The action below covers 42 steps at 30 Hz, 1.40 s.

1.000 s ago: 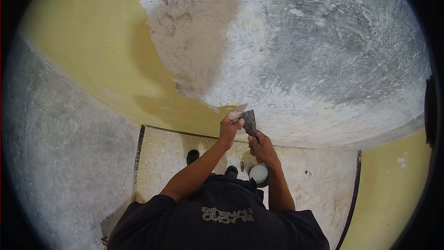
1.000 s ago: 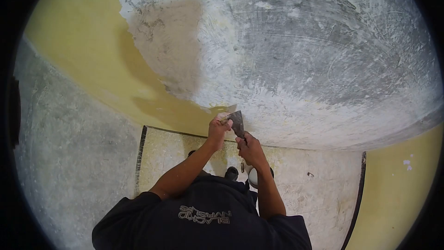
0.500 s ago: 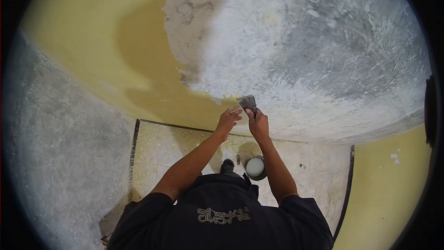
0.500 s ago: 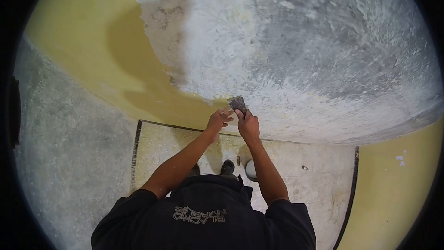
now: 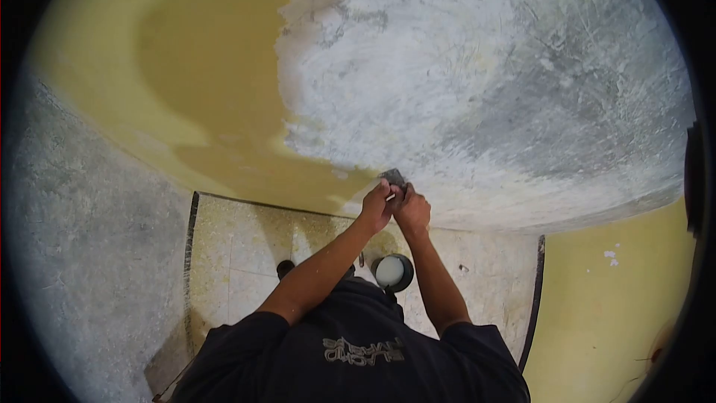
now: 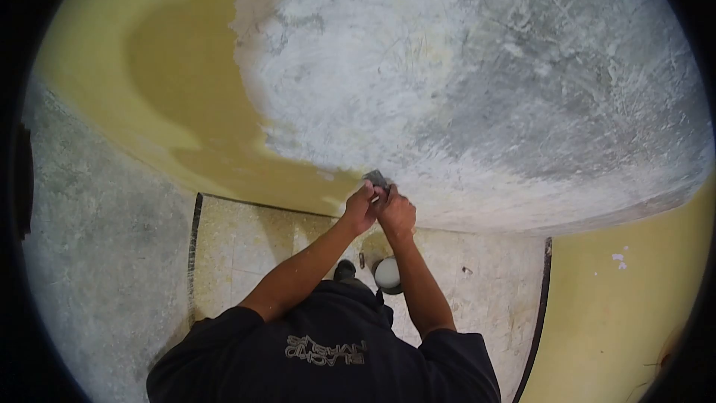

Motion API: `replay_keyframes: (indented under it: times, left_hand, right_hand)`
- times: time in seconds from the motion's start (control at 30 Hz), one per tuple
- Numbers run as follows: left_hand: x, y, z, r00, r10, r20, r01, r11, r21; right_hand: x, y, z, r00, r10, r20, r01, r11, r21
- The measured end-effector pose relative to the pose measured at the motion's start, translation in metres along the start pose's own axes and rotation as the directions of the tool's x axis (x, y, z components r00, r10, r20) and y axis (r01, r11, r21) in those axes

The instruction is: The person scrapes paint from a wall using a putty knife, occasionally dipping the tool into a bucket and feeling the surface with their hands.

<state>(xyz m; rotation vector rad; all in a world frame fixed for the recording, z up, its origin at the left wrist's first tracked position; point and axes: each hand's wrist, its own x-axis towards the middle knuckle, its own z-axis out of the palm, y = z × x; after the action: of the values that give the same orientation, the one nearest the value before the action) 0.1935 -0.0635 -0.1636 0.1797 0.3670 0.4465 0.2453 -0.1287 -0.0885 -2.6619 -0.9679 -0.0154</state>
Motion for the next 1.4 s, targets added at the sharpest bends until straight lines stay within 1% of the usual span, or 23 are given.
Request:
replay_keyframes:
  times: [0.03, 0.1, 0.17, 0.23, 0.3, 0.37, 0.43, 0.5, 0.53, 0.63, 0.7, 0.77, 0.8, 0.83, 0.9, 0.93, 0.97, 1.03, 1.1, 1.17, 1.23, 1.33, 1.4]
  left_hand:
    - [0.004, 0.001, 0.003, 1.000, 0.006, 0.012, -0.006, 1.000, -0.001]
    - [0.000, 0.000, 0.005, 0.994, 0.037, -0.102, -0.018, 0.984, 0.177]
    - [-0.001, 0.002, 0.008, 0.992, 0.039, -0.123, -0.012, 0.978, 0.207]
    - [-0.001, 0.000, 0.009, 0.984, 0.117, -0.135, -0.086, 0.973, 0.216]
    - [-0.005, 0.002, 0.014, 0.972, 0.121, -0.199, -0.065, 0.961, 0.268]
    - [-0.010, 0.007, 0.017, 0.958, 0.165, -0.233, -0.054, 0.906, 0.419]
    - [-0.006, 0.003, 0.016, 0.945, 0.220, -0.243, -0.106, 0.907, 0.408]
    - [-0.003, -0.001, 0.017, 0.931, 0.298, -0.211, -0.213, 0.912, 0.351]
    - [0.000, -0.003, 0.016, 0.929, 0.294, -0.226, -0.211, 0.920, 0.330]
    - [-0.007, 0.001, 0.030, 0.908, 0.299, -0.292, -0.180, 0.910, 0.374]
    - [-0.007, -0.005, 0.013, 0.912, 0.325, -0.250, -0.189, 0.874, 0.447]
    - [0.003, -0.009, -0.006, 0.916, 0.350, -0.196, -0.134, 0.727, 0.673]
    - [0.004, -0.004, -0.008, 0.962, 0.249, -0.114, -0.158, 0.844, 0.512]
    - [0.005, -0.002, -0.012, 0.964, 0.243, -0.103, -0.159, 0.846, 0.508]
    - [-0.010, 0.016, 0.007, 0.982, 0.123, -0.144, -0.026, 0.842, 0.539]
    - [-0.008, 0.017, 0.005, 0.982, 0.101, -0.161, 0.001, 0.845, 0.535]
    - [-0.007, 0.018, 0.003, 0.982, 0.103, -0.156, -0.004, 0.845, 0.535]
    - [-0.005, 0.020, -0.003, 0.990, 0.063, -0.127, 0.007, 0.875, 0.484]
    - [-0.010, 0.020, -0.009, 0.996, 0.046, -0.076, -0.008, 0.898, 0.439]
    - [-0.001, 0.020, -0.005, 0.999, 0.045, 0.001, -0.042, 0.916, 0.398]
    - [0.000, 0.014, -0.006, 0.992, 0.091, -0.087, -0.055, 0.934, 0.354]
    - [-0.009, 0.015, 0.009, 0.980, 0.121, -0.159, -0.048, 0.915, 0.401]
    - [-0.008, 0.018, 0.017, 0.974, 0.135, -0.184, -0.044, 0.903, 0.427]
  right_hand:
    - [0.004, 0.001, 0.002, 1.000, -0.007, -0.011, 0.007, 1.000, -0.002]
    - [0.000, 0.004, 0.004, 1.000, 0.004, 0.005, -0.004, 0.999, 0.038]
    - [0.003, 0.004, 0.004, 1.000, 0.001, 0.008, -0.001, 0.999, 0.045]
    - [0.001, 0.002, 0.003, 0.999, 0.032, 0.039, -0.035, 0.997, 0.075]
    - [0.003, 0.001, 0.004, 0.993, 0.077, 0.089, -0.086, 0.991, 0.103]
    - [0.004, 0.010, 0.028, 0.999, 0.035, 0.030, -0.043, 0.948, 0.316]
    - [0.001, 0.013, 0.042, 0.999, 0.038, 0.014, -0.040, 0.963, 0.267]
    - [-0.001, 0.003, 0.028, 0.998, 0.056, -0.020, -0.052, 0.985, 0.165]
    - [-0.001, -0.001, 0.018, 0.998, 0.034, -0.044, -0.028, 0.989, 0.144]
    - [0.001, 0.005, 0.026, 0.999, 0.033, -0.037, -0.023, 0.967, 0.252]
    - [-0.007, 0.014, 0.043, 0.996, 0.040, -0.082, -0.018, 0.967, 0.255]
    - [-0.007, 0.027, 0.063, 0.991, 0.017, -0.130, 0.028, 0.941, 0.336]
    - [-0.004, 0.022, 0.061, 0.989, 0.016, -0.149, 0.035, 0.941, 0.336]
    - [-0.006, 0.019, 0.058, 0.988, 0.034, -0.153, 0.028, 0.922, 0.386]
    - [-0.012, 0.015, 0.058, 0.987, 0.039, -0.154, 0.030, 0.905, 0.423]
    - [-0.012, 0.014, 0.064, 0.976, 0.042, -0.213, 0.064, 0.881, 0.468]
    - [-0.012, 0.012, 0.069, 0.962, 0.054, -0.268, 0.095, 0.853, 0.513]
    - [-0.011, 0.012, 0.078, 0.960, 0.091, -0.265, 0.075, 0.828, 0.556]
    - [-0.019, 0.013, 0.082, 0.958, 0.119, -0.261, 0.006, 0.902, 0.431]
    - [-0.017, 0.011, 0.084, 0.946, 0.134, -0.295, 0.000, 0.910, 0.414]
    - [-0.016, 0.012, 0.085, 0.937, 0.150, -0.315, -0.012, 0.917, 0.399]
    - [-0.016, 0.016, 0.081, 0.960, 0.131, -0.248, -0.006, 0.893, 0.449]
    - [-0.008, 0.020, 0.085, 0.966, 0.105, -0.235, 0.048, 0.824, 0.564]
